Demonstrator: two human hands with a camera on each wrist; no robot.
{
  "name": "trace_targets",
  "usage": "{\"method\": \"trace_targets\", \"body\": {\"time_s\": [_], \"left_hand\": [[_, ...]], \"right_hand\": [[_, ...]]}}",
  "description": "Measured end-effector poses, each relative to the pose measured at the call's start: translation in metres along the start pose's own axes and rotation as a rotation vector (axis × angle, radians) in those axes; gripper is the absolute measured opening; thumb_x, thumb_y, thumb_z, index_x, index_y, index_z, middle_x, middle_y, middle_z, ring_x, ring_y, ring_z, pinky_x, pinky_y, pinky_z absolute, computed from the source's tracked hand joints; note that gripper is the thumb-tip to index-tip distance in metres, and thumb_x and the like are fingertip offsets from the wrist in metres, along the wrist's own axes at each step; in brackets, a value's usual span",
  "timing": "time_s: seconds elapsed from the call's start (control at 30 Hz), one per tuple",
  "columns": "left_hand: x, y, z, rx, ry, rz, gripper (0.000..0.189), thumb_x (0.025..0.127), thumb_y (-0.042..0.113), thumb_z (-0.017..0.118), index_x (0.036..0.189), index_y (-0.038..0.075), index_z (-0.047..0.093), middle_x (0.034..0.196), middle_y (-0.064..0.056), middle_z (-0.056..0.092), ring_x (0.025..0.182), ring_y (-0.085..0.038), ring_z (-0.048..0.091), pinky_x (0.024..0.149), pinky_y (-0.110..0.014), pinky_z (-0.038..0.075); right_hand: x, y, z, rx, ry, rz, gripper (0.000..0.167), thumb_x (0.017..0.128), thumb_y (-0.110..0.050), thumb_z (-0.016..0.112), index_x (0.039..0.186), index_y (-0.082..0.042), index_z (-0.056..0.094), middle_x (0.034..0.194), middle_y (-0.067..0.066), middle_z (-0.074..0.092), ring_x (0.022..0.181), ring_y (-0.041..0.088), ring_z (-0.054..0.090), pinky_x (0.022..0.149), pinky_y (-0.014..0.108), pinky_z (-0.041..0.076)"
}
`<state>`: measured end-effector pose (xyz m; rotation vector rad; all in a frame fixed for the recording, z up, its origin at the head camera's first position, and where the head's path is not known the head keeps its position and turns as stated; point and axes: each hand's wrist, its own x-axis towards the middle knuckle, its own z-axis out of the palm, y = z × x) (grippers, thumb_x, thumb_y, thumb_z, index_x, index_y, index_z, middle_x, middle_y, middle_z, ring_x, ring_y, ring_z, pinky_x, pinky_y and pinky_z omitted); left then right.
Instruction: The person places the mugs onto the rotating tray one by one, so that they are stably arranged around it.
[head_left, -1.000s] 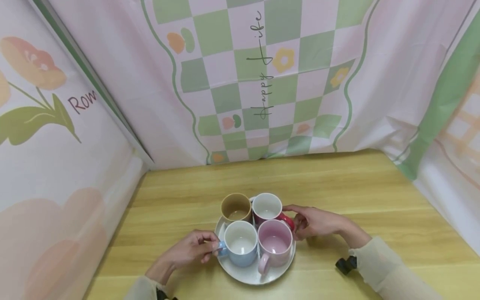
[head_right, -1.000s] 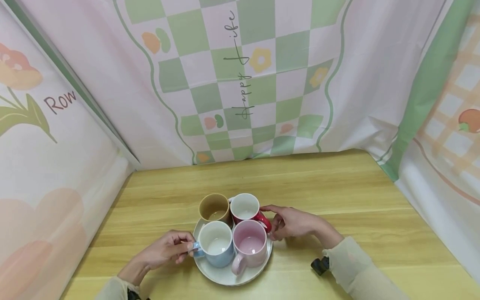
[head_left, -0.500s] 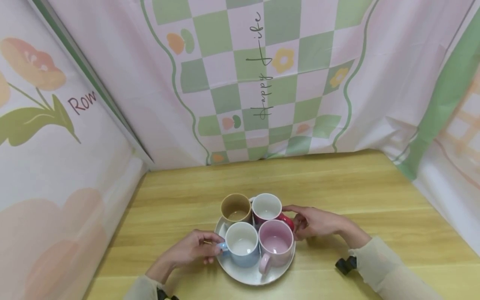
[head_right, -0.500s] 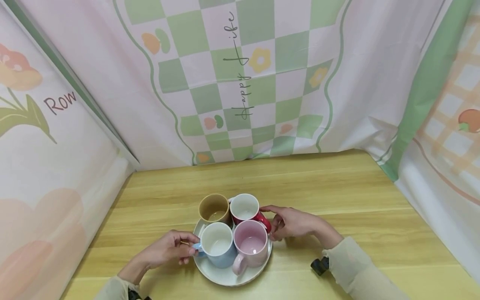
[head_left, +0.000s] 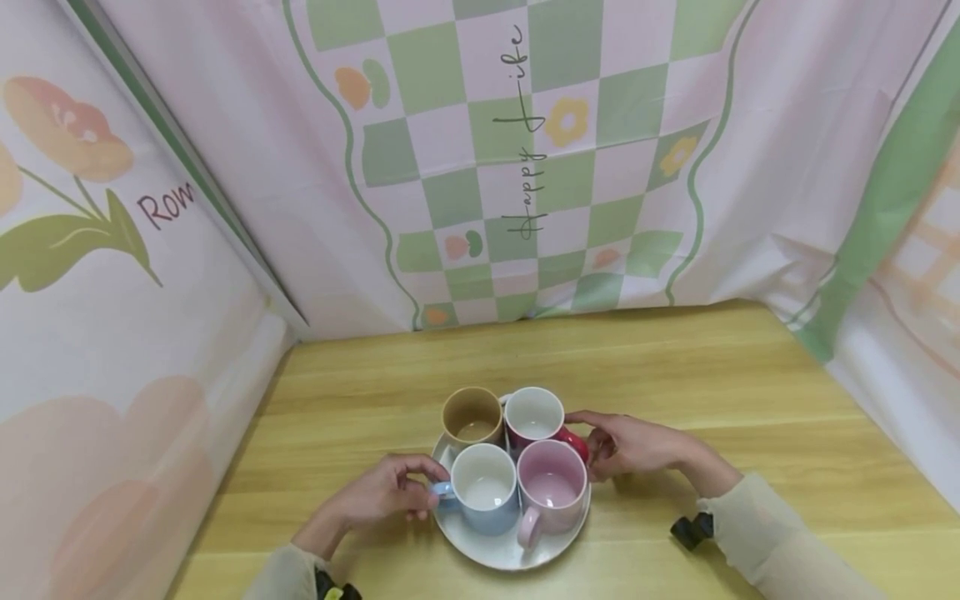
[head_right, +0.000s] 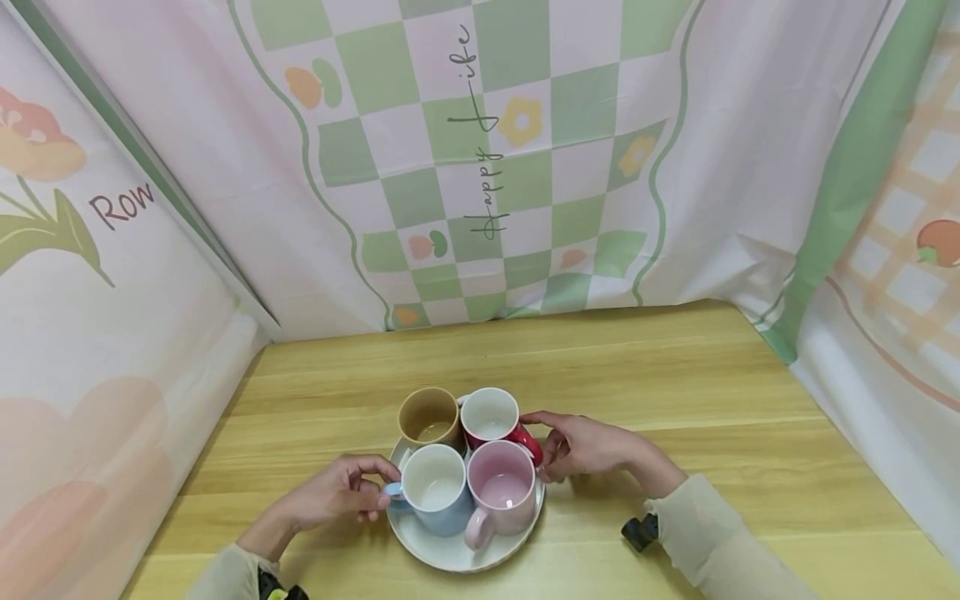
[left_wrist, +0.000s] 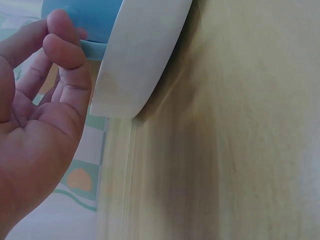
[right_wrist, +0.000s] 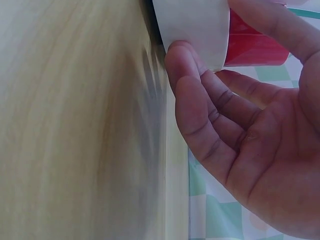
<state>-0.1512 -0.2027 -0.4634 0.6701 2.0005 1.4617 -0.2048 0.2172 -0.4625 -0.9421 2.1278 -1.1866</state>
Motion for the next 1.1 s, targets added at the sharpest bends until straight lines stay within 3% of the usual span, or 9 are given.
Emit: {"method": "trace_targets", "body": {"time_s": [0.23, 0.57, 0.7, 0.83, 1.0, 1.1], "left_hand": [[0.006, -0.003, -0.006, 0.012, 0.012, 0.009, 0.029, 0.093, 0.009, 0.066, 0.121, 0.005, 0.065, 0.103, -0.029, 0.065, 0.072, -0.007, 0.064, 0.061, -0.019, 0.054], [0.004, -0.001, -0.007, 0.008, 0.024, -0.007, 0.030, 0.093, 0.011, 0.067, 0.122, 0.004, 0.065, 0.108, -0.025, 0.066, 0.074, -0.008, 0.065, 0.063, -0.019, 0.054], [0.002, 0.001, -0.011, 0.016, 0.038, -0.010, 0.031, 0.094, 0.012, 0.067, 0.123, 0.002, 0.064, 0.114, -0.024, 0.065, 0.082, -0.011, 0.068, 0.073, -0.024, 0.059], [0.001, 0.004, -0.019, 0.043, 0.060, 0.029, 0.033, 0.096, 0.014, 0.065, 0.124, -0.005, 0.062, 0.119, -0.027, 0.064, 0.096, -0.017, 0.068, 0.086, -0.034, 0.060], [-0.001, 0.009, -0.030, 0.077, 0.105, 0.046, 0.034, 0.099, 0.016, 0.061, 0.125, -0.006, 0.061, 0.122, -0.030, 0.063, 0.108, -0.033, 0.066, 0.093, -0.042, 0.058], [-0.003, 0.013, -0.036, 0.094, 0.136, 0.033, 0.032, 0.100, 0.018, 0.060, 0.125, -0.002, 0.062, 0.122, -0.032, 0.062, 0.108, -0.036, 0.066, 0.095, -0.043, 0.057]], "right_hand": [[0.001, 0.001, -0.001, -0.006, -0.002, 0.002, 0.080, 0.083, -0.004, 0.073, 0.152, 0.000, 0.032, 0.094, 0.006, 0.071, 0.083, 0.013, 0.067, 0.072, 0.026, 0.059], [0.002, 0.000, -0.002, -0.019, 0.005, 0.004, 0.080, 0.083, -0.007, 0.074, 0.151, 0.001, 0.033, 0.096, 0.007, 0.071, 0.085, 0.012, 0.068, 0.076, 0.025, 0.058], [0.002, 0.001, -0.003, -0.040, 0.008, 0.011, 0.080, 0.084, -0.011, 0.075, 0.151, 0.000, 0.033, 0.097, 0.008, 0.070, 0.087, 0.012, 0.067, 0.077, 0.026, 0.059], [0.003, 0.002, -0.005, -0.084, 0.032, 0.037, 0.081, 0.083, -0.016, 0.078, 0.151, -0.004, 0.035, 0.097, 0.005, 0.070, 0.086, 0.011, 0.067, 0.076, 0.026, 0.058], [0.002, 0.001, -0.009, -0.102, 0.051, 0.066, 0.076, 0.084, -0.008, 0.073, 0.151, -0.007, 0.037, 0.100, 0.005, 0.070, 0.087, 0.012, 0.068, 0.075, 0.027, 0.059], [0.002, 0.000, -0.013, -0.111, 0.059, 0.057, 0.069, 0.086, -0.002, 0.069, 0.149, -0.005, 0.040, 0.103, 0.006, 0.071, 0.087, 0.014, 0.069, 0.075, 0.027, 0.059]]}}
